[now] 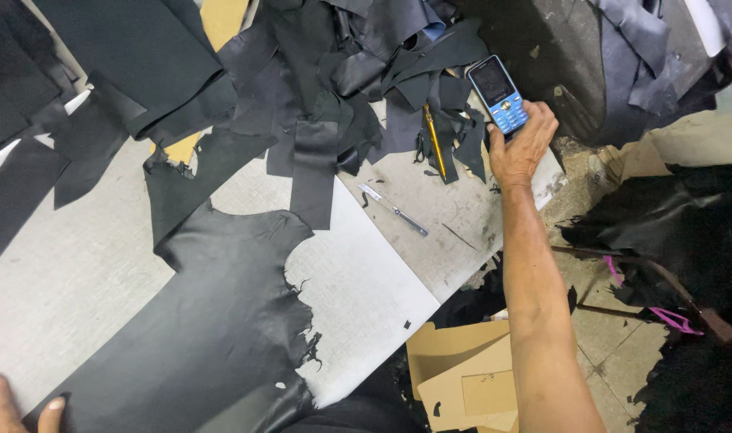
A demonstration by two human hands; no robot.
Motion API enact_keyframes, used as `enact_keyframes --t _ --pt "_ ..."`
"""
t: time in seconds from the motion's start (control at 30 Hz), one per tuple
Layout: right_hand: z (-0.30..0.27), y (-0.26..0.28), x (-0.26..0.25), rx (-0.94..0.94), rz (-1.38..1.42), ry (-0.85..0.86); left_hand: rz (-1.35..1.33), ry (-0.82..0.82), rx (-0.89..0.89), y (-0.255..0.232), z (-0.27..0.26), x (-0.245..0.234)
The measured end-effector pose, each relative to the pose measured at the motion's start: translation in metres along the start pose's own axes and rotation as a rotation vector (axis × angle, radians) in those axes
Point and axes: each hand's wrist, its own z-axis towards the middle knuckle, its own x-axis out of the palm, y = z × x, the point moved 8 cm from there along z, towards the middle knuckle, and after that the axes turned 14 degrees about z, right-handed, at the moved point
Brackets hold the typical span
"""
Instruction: The person uses a cardboard template and a rotary cutter to cut shapes from a large piece of black leather on a worktable. They repeatedly position the template, cut along its edges, and remove the cut pieces, accumulating a pile of leather offcuts.
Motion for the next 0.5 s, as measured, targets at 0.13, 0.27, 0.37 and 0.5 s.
enact_keyframes --t 0.13,0.27,0.37,0.5 --pt "-0.002 0.005 0.001 -0.028 -0.053 0.005 -0.051 0.021 -0.008 -0.001 0.001 0.005" --pt "-0.001 0.006 0.003 -0.012 -0.089 0.014 -0.188 0.101 -0.032 0.004 0.003 0.015" --pt "-0.002 0.006 0.003 0.002 -0.076 0.015 -0.212 0.095 -0.036 0.006 0.004 0.016" --pt "0.000 0.010 0.002 -0.034 -0.055 0.011 -0.271 0.074 0.012 0.002 0.003 0.016"
